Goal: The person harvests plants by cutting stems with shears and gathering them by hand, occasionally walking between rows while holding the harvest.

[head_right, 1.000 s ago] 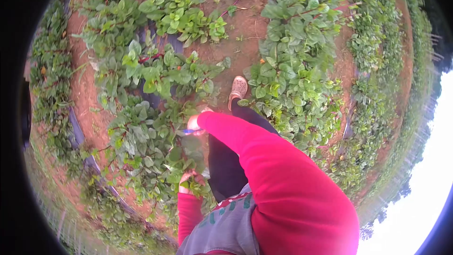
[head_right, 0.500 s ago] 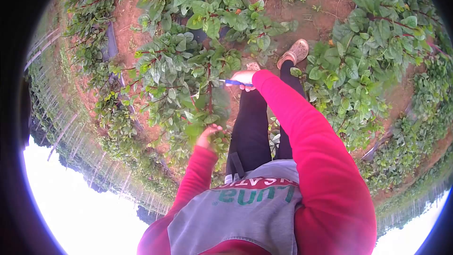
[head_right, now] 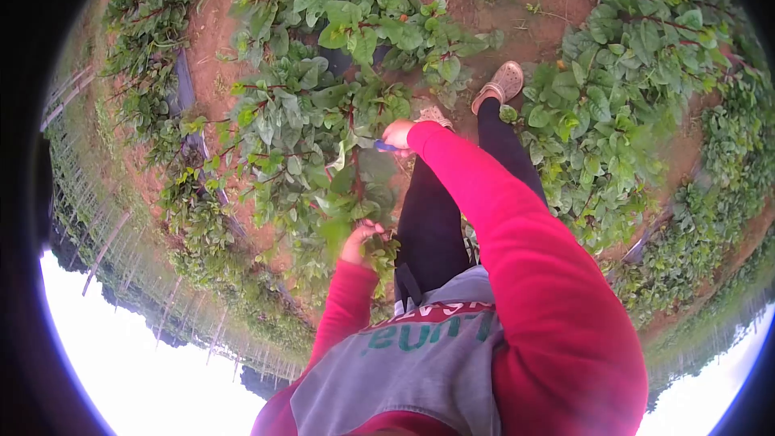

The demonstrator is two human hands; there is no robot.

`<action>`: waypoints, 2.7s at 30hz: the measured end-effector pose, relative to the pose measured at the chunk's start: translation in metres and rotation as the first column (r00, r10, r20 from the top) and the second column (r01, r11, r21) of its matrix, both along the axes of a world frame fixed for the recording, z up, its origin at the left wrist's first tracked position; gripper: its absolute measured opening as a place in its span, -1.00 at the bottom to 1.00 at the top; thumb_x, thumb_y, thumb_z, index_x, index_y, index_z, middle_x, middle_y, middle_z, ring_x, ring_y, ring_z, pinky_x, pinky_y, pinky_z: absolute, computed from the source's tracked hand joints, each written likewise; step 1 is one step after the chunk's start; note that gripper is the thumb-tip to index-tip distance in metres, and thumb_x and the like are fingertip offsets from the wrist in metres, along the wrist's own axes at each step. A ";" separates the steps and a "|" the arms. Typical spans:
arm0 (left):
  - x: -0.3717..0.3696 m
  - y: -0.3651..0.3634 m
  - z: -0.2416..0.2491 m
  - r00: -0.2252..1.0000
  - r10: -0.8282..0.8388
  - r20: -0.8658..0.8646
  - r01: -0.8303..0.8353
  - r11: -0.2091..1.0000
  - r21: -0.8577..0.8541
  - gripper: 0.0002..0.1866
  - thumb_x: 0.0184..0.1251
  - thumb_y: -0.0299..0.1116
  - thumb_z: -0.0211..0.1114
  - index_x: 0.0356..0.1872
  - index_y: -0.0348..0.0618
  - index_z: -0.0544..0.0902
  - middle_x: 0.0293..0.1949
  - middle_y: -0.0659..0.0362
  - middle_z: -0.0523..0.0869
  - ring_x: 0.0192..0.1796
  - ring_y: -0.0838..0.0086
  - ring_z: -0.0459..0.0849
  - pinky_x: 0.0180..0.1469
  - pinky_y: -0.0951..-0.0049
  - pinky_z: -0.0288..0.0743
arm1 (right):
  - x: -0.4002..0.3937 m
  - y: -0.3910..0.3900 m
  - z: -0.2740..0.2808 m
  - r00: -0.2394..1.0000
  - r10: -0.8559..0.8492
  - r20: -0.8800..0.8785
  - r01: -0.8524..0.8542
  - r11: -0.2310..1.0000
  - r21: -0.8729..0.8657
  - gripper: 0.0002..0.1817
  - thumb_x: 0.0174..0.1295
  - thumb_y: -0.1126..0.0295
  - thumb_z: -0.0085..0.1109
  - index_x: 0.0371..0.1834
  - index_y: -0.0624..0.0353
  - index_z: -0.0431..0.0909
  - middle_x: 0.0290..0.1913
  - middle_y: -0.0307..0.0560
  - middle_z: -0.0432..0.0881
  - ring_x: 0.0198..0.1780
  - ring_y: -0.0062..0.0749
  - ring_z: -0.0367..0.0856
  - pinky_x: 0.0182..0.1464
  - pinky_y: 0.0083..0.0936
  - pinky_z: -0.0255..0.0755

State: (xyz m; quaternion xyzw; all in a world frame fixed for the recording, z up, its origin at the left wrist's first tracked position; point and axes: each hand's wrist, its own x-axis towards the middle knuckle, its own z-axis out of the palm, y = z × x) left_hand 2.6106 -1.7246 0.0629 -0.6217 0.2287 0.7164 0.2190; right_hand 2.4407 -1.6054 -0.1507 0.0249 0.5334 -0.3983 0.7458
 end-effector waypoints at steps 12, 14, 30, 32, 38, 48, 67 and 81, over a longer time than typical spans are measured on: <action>-0.167 0.118 0.062 0.911 -0.085 -0.403 0.289 0.830 0.477 -0.55 0.40 -0.25 0.14 0.23 -0.20 0.36 -0.45 0.27 0.54 0.01 0.27 0.60 0.26 -0.09 0.32 | -0.057 0.408 0.187 -0.420 -0.763 -0.491 0.907 -0.341 -0.247 -0.62 0.29 0.48 0.06 0.17 0.23 0.29 -0.03 0.07 0.64 -0.39 -0.48 0.63 -0.50 -0.59 0.50; -0.208 0.147 0.056 0.896 -0.122 -0.427 0.349 0.788 0.507 -0.50 0.43 -0.20 0.09 0.30 -0.19 0.30 -0.52 0.29 0.54 -0.06 0.31 0.64 0.35 -0.10 0.18 | -0.097 0.498 0.206 -0.637 -0.560 -0.531 0.771 -0.476 -0.423 -0.63 0.30 0.37 0.11 0.12 0.16 0.30 -0.01 0.05 0.62 -0.47 -0.52 0.56 -0.48 -0.59 0.45; -0.373 0.387 -0.026 0.818 -0.475 -0.326 0.558 0.515 0.650 -0.69 0.42 -0.15 0.08 -0.45 -0.11 0.59 0.28 -0.10 0.40 0.37 0.00 0.30 0.30 0.00 0.30 | -0.161 0.502 0.221 -0.102 -0.994 -0.050 0.875 -0.066 -0.480 -0.57 0.26 0.49 0.13 0.18 0.11 0.29 -0.25 -0.10 0.62 -0.32 -0.45 0.66 -0.29 -0.49 0.57; -0.379 0.404 -0.033 0.725 -0.618 -0.304 0.666 0.516 0.539 -0.66 0.40 -0.09 0.08 -0.18 -0.16 0.63 0.19 0.04 0.50 0.27 0.20 0.44 0.31 0.05 0.30 | -0.129 0.455 0.226 -0.124 -0.989 -0.081 0.925 -0.085 -0.371 -0.52 0.19 0.59 0.15 0.18 0.16 0.27 -0.18 -0.15 0.59 -0.20 -0.52 0.63 -0.13 -0.59 0.53; -0.382 0.394 -0.062 0.384 -0.890 -0.246 0.874 0.264 0.409 -0.78 0.14 -0.37 0.34 -0.19 -0.21 0.66 -0.22 0.19 0.70 -0.15 0.43 0.63 0.05 0.41 0.44 | -0.068 0.412 0.228 -0.123 -0.992 -0.041 0.962 -0.109 -0.250 -0.54 0.22 0.63 0.06 0.20 0.16 0.27 -0.01 -0.08 0.59 -0.02 -0.54 0.57 -0.01 -0.55 0.46; -0.403 0.368 -0.058 0.433 -0.890 -0.142 0.769 0.282 0.574 -0.78 0.27 -0.44 0.26 -0.07 -0.18 0.53 -0.30 0.16 0.63 -0.35 0.46 0.62 -0.09 0.22 0.60 | -0.058 0.470 0.118 -0.139 -0.974 -0.178 0.912 -0.196 0.360 -0.33 0.05 -0.06 0.35 0.20 -0.07 0.36 -0.46 -0.39 0.48 -0.59 -0.74 0.34 -0.63 -0.73 0.16; -0.482 0.262 -0.018 0.453 -0.887 -0.090 0.803 0.363 0.473 -0.77 0.32 -0.25 0.22 -0.24 -0.25 0.57 -0.36 0.16 0.60 -0.19 0.29 0.66 -0.06 0.37 0.47 | -0.228 0.400 0.097 -0.273 -0.868 -0.415 0.952 -0.305 0.011 -0.41 0.07 0.47 0.40 0.12 0.18 0.26 -0.10 -0.15 0.53 -0.16 -0.56 0.58 -0.19 -0.58 0.53; -0.501 0.189 0.001 0.668 -0.723 -0.178 0.719 0.566 0.404 -0.82 0.27 -0.33 0.26 -0.34 -0.27 0.58 -0.44 0.13 0.57 -0.33 0.38 0.57 -0.10 0.21 0.55 | -0.342 0.351 0.078 0.404 -0.697 -0.592 0.859 0.512 -0.016 -0.46 0.04 0.44 0.33 0.12 -0.02 0.35 -0.34 -0.06 0.65 -0.33 -0.35 0.66 -0.25 -0.43 0.52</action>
